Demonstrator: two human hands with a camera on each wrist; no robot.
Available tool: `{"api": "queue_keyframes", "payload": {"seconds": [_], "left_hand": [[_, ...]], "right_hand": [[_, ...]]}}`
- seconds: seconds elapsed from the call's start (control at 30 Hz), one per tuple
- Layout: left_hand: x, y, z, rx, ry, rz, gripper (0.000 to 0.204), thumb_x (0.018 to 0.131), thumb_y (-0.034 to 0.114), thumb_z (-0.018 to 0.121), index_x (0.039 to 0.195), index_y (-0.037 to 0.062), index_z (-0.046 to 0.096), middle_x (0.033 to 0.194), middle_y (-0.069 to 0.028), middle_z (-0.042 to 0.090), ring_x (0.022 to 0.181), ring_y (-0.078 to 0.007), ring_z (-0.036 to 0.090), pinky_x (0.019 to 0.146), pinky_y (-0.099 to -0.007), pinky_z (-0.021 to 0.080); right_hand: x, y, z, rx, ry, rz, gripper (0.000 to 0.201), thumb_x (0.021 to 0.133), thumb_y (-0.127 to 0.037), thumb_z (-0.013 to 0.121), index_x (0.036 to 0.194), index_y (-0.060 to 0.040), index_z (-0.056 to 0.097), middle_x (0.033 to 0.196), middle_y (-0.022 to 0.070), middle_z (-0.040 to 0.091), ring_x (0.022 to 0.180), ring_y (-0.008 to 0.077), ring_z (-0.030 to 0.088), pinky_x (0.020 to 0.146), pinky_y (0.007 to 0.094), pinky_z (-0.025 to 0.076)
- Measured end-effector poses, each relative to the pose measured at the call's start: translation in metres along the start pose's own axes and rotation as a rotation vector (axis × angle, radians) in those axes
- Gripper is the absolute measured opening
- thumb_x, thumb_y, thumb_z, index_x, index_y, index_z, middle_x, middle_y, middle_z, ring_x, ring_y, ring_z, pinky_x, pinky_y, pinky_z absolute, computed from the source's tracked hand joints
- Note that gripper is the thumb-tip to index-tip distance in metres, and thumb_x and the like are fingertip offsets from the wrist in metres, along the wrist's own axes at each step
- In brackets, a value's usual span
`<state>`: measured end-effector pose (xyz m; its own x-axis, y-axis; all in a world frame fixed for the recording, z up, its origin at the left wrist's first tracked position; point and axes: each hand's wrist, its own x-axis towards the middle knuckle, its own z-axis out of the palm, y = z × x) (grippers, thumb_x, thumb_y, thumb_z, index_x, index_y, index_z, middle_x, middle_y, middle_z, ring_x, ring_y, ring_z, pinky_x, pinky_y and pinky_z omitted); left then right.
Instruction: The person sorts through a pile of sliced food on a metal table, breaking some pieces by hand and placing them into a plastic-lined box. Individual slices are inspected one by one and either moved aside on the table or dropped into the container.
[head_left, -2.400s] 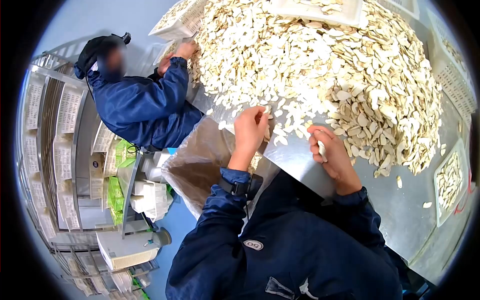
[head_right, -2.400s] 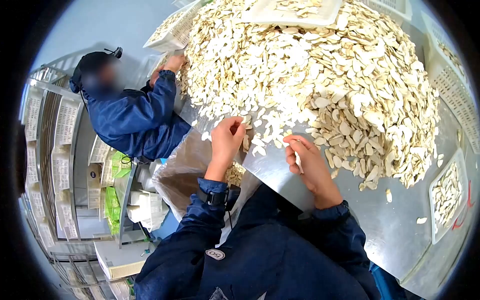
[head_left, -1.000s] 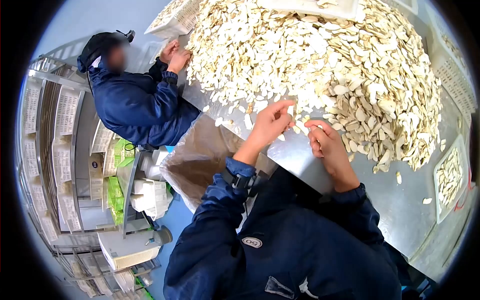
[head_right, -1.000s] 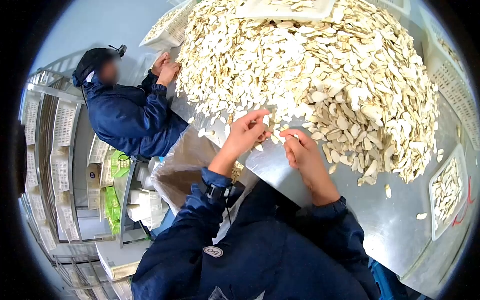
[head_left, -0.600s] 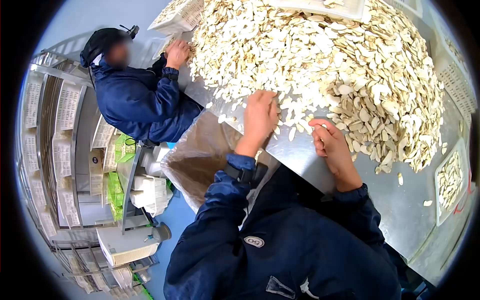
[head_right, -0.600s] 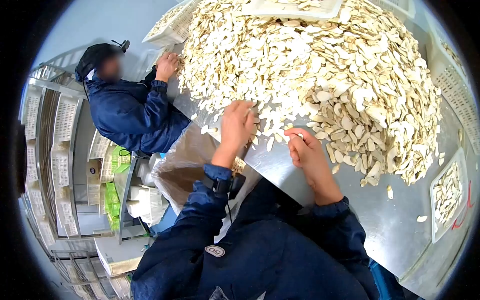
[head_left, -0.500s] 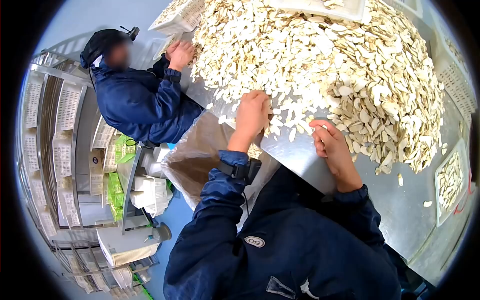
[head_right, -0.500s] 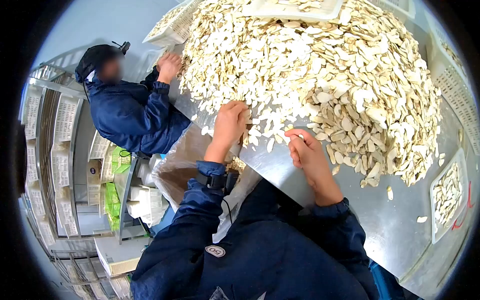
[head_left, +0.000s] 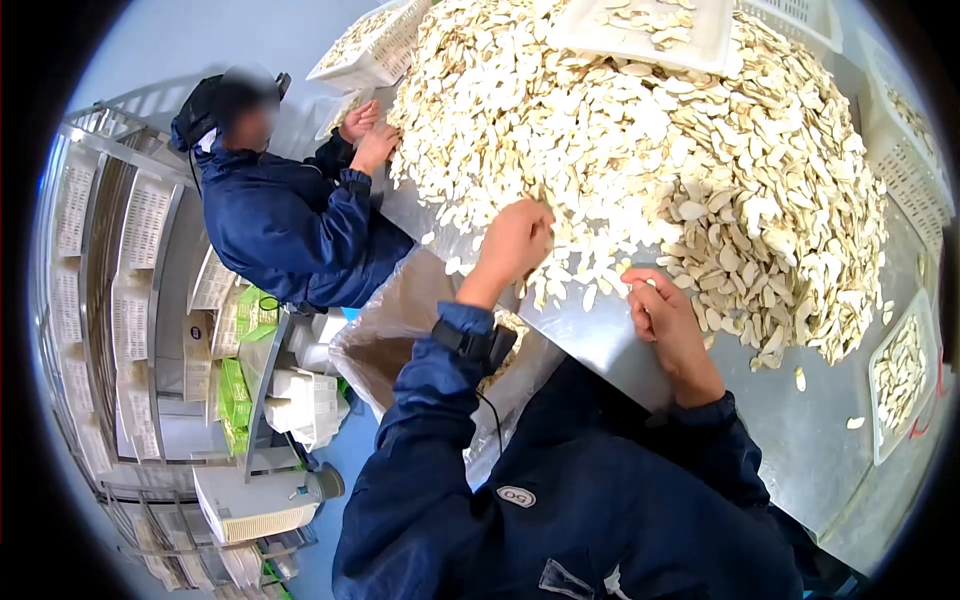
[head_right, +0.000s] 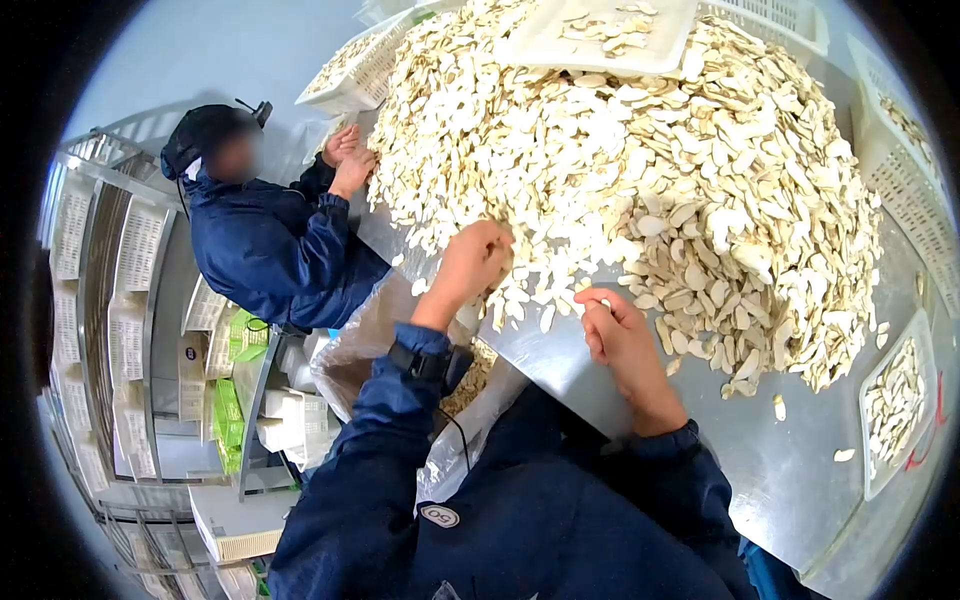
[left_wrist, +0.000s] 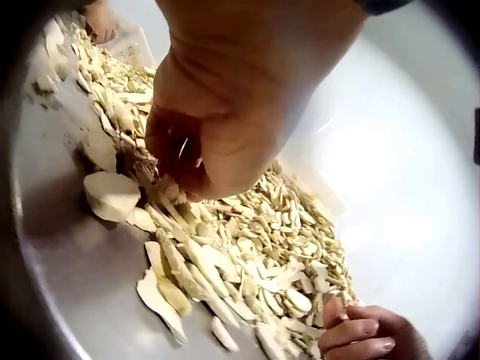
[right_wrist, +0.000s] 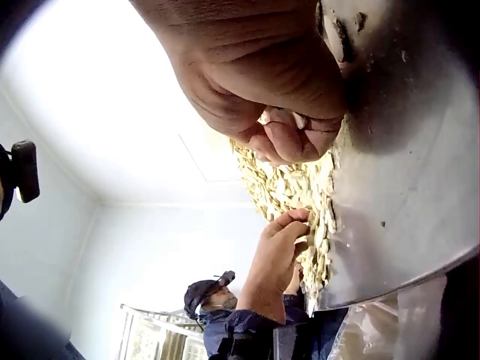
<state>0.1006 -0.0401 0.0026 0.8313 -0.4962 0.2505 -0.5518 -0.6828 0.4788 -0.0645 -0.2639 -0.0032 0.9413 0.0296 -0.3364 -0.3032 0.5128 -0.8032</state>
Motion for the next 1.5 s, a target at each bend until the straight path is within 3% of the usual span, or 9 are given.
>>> {"api": "queue_keyframes", "payload": {"seconds": [0.2, 0.33, 0.47, 0.63, 0.73, 0.8, 1.0, 1.13, 1.5], "left_hand": [[-0.021, -0.002, -0.010, -0.117, 0.124, -0.152, 0.015, 0.082, 0.001, 0.062, 0.095, 0.0026, 0.070, 0.091, -0.0146, 0.068, 0.080, -0.0309, 0.066, 0.072, -0.0352, 0.053], [-0.016, 0.012, 0.001, 0.141, 0.163, 0.072, 0.014, 0.086, 0.010, 0.067, 0.098, 0.0033, 0.070, 0.087, -0.0112, 0.070, 0.079, -0.0249, 0.068, 0.066, -0.0338, 0.054], [-0.020, 0.011, 0.004, -0.142, 0.086, -0.202, 0.017, 0.083, 0.010, 0.067, 0.098, 0.0036, 0.072, 0.083, -0.0122, 0.071, 0.071, -0.0297, 0.067, 0.066, -0.0344, 0.053], [-0.038, 0.009, 0.002, -0.715, -0.014, -0.324, 0.013, 0.094, 0.009, 0.065, 0.102, 0.0000, 0.070, 0.081, 0.0015, 0.067, 0.070, -0.0027, 0.058, 0.062, -0.0223, 0.047], [-0.044, 0.044, -0.014, -1.048, -0.221, -0.341, 0.013, 0.096, 0.006, 0.062, 0.104, -0.0009, 0.068, 0.086, 0.0008, 0.067, 0.074, -0.0028, 0.057, 0.063, -0.0220, 0.047], [-0.042, 0.031, -0.011, -0.854, -0.153, -0.262, 0.013, 0.094, 0.005, 0.063, 0.106, 0.0022, 0.068, 0.091, -0.0019, 0.068, 0.079, -0.0075, 0.061, 0.065, -0.0232, 0.049], [-0.036, 0.025, 0.000, -0.004, 0.111, 0.167, 0.024, 0.077, 0.006, 0.070, 0.101, 0.0047, 0.069, 0.095, -0.0129, 0.067, 0.083, -0.0321, 0.063, 0.075, -0.0390, 0.051], [-0.033, 0.024, 0.006, 0.001, 0.036, 0.080, 0.018, 0.076, 0.006, 0.070, 0.093, 0.0045, 0.071, 0.089, -0.0134, 0.069, 0.085, -0.0356, 0.063, 0.079, -0.0426, 0.051], [-0.039, 0.004, 0.010, -0.700, 0.014, -0.304, 0.016, 0.089, 0.005, 0.067, 0.104, -0.0004, 0.068, 0.083, 0.0011, 0.067, 0.070, -0.0049, 0.059, 0.063, -0.0215, 0.049]], "right_hand": [[-0.002, 0.000, 0.005, 0.022, -0.012, 0.023, 0.020, 0.100, -0.015, 0.051, 0.111, -0.0044, 0.064, 0.068, -0.0043, 0.048, 0.053, 0.0029, 0.037, 0.047, 0.0206, 0.026], [0.000, 0.003, 0.002, 0.014, -0.028, -0.003, 0.020, 0.102, -0.017, 0.051, 0.111, -0.0056, 0.064, 0.068, -0.0044, 0.049, 0.052, 0.0030, 0.036, 0.047, 0.0207, 0.027], [0.000, 0.003, 0.001, 0.017, -0.016, 0.003, 0.019, 0.102, -0.017, 0.051, 0.110, -0.0062, 0.064, 0.068, -0.0051, 0.049, 0.052, 0.0030, 0.037, 0.046, 0.0211, 0.027], [0.003, 0.003, 0.008, -0.016, -0.084, 0.040, 0.028, 0.104, -0.025, 0.049, 0.122, -0.0063, 0.059, 0.087, 0.0008, 0.057, 0.063, 0.0065, 0.047, 0.052, 0.0216, 0.034], [0.003, 0.000, 0.028, 0.023, -0.064, 0.064, 0.038, 0.105, -0.031, 0.045, 0.132, -0.0066, 0.053, 0.104, 0.0062, 0.059, 0.073, 0.0103, 0.053, 0.058, 0.0223, 0.038], [0.011, 0.008, 0.031, 0.030, -0.151, 0.054, 0.043, 0.105, -0.034, 0.044, 0.137, -0.0069, 0.049, 0.115, 0.0089, 0.058, 0.079, 0.0127, 0.055, 0.062, 0.0230, 0.040], [0.014, 0.003, 0.025, 0.158, -0.167, 0.168, 0.024, 0.100, -0.020, 0.053, 0.117, -0.0048, 0.060, 0.086, 0.0007, 0.052, 0.062, 0.0050, 0.041, 0.049, 0.0189, 0.028], [0.010, 0.000, 0.029, 0.181, -0.133, 0.191, 0.024, 0.099, -0.019, 0.054, 0.117, -0.0042, 0.060, 0.085, 0.0007, 0.052, 0.062, 0.0055, 0.042, 0.047, 0.0184, 0.027], [0.010, 0.000, 0.029, 0.177, -0.139, 0.213, 0.021, 0.099, -0.019, 0.055, 0.114, -0.0051, 0.060, 0.083, -0.0024, 0.048, 0.057, 0.0025, 0.038, 0.043, 0.0154, 0.023]]}}
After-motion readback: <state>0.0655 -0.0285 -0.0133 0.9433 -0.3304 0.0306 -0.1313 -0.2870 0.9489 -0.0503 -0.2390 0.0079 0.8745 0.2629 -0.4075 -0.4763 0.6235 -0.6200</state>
